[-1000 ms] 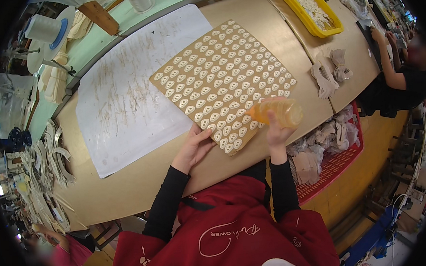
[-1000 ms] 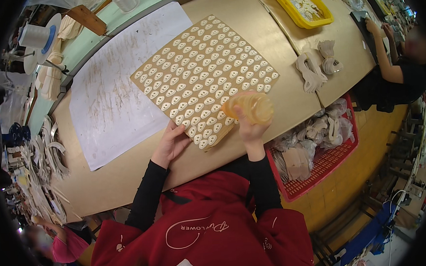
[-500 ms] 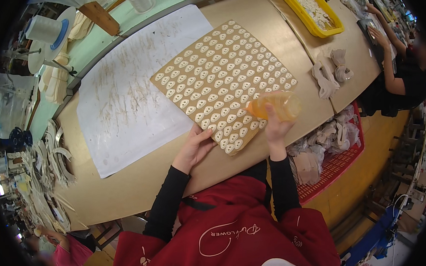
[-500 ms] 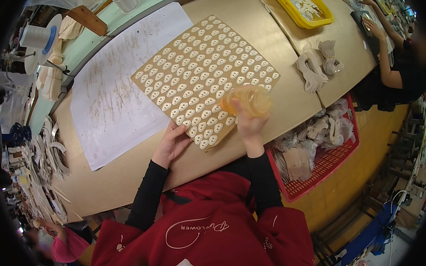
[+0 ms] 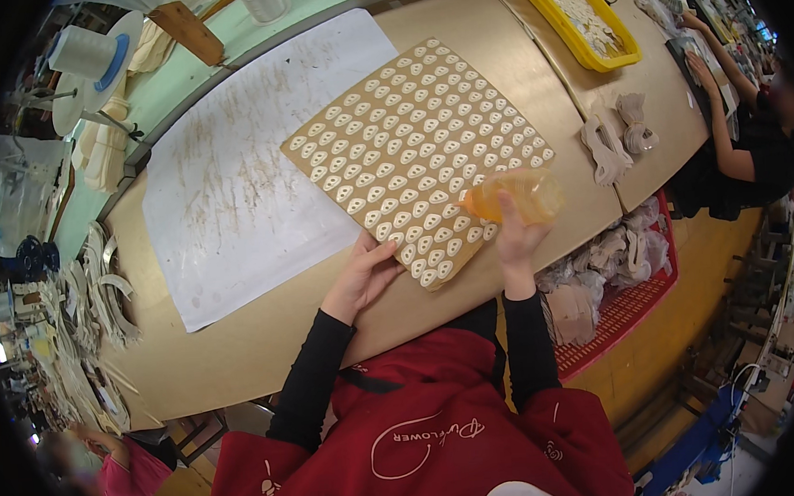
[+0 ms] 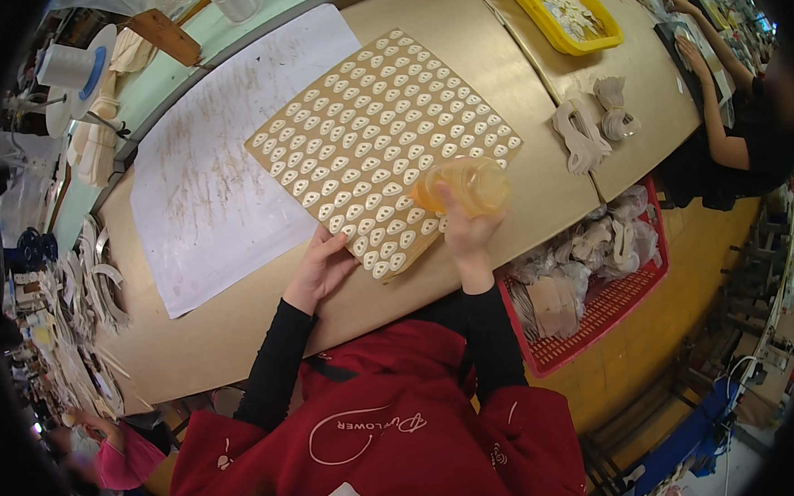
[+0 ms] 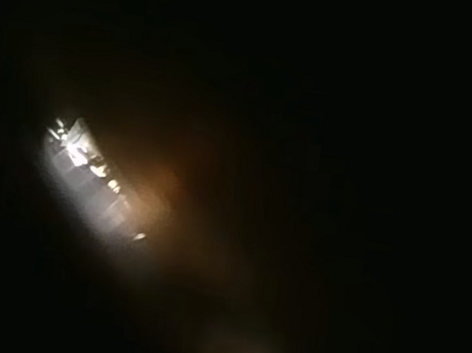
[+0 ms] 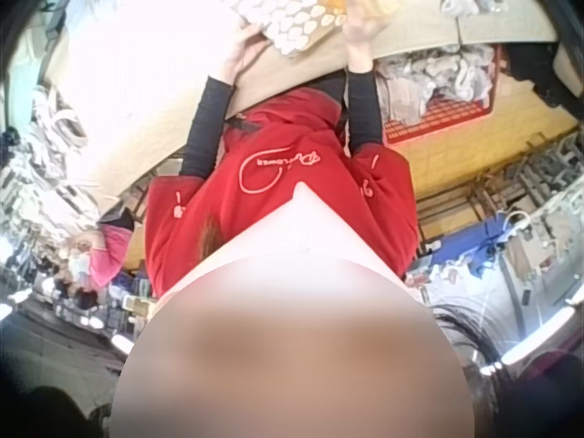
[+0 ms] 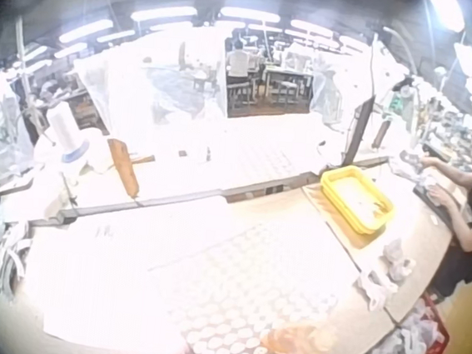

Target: The person applies a yellow liquid from a squeeze bottle onto small white decorative pieces arranged on a cardboard sheet. They move the sheet to access different rows and continue applying the liquid systematically.

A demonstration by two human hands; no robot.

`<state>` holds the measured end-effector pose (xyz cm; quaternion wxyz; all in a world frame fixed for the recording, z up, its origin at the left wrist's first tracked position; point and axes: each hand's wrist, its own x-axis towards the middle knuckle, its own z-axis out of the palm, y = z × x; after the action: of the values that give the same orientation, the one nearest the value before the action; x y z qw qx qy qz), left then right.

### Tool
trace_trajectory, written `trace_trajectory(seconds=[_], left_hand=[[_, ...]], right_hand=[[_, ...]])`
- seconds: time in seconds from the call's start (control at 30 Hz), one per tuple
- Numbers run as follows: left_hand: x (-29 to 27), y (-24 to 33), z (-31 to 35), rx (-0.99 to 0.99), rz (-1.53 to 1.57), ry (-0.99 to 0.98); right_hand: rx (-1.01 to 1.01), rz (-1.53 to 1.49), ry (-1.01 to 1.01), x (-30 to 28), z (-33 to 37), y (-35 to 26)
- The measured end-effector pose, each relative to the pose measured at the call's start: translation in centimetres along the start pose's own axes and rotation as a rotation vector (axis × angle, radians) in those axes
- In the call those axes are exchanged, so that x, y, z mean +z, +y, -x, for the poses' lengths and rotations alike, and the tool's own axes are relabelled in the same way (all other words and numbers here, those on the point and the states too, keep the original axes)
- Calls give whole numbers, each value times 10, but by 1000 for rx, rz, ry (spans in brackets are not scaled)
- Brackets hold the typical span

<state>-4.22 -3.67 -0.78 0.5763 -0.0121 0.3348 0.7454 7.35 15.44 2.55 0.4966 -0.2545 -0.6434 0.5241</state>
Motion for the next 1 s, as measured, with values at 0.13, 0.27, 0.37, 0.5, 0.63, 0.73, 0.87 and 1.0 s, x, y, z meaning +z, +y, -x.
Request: trace_trajectory(seconds=[0.13, 0.27, 0.37, 0.5, 0.63, 0.73, 0.87, 1.0], left_hand=[[0, 1, 0, -10, 45, 2], [-1, 1, 0, -19, 70, 1], [-1, 0, -1, 2, 0, 0], [-1, -1, -1, 5, 2, -4], [0, -1, -1, 12, 4, -18], [1, -1, 0, 17, 2, -10], [2, 0, 0, 11, -1, -5], [3, 0, 0, 9, 0, 3]], right_hand=[[-29, 18, -65, 4, -1, -5], [-32, 12, -115, 5, 0, -10], [-28, 7, -155, 4, 0, -13], [-72, 34, -181, 4, -2, -14], [-104, -1, -139, 8, -2, -15], [-96, 8, -127, 6, 1, -17], [-81, 31, -129, 1, -1, -15], [-67, 28, -139, 0, 0, -13]])
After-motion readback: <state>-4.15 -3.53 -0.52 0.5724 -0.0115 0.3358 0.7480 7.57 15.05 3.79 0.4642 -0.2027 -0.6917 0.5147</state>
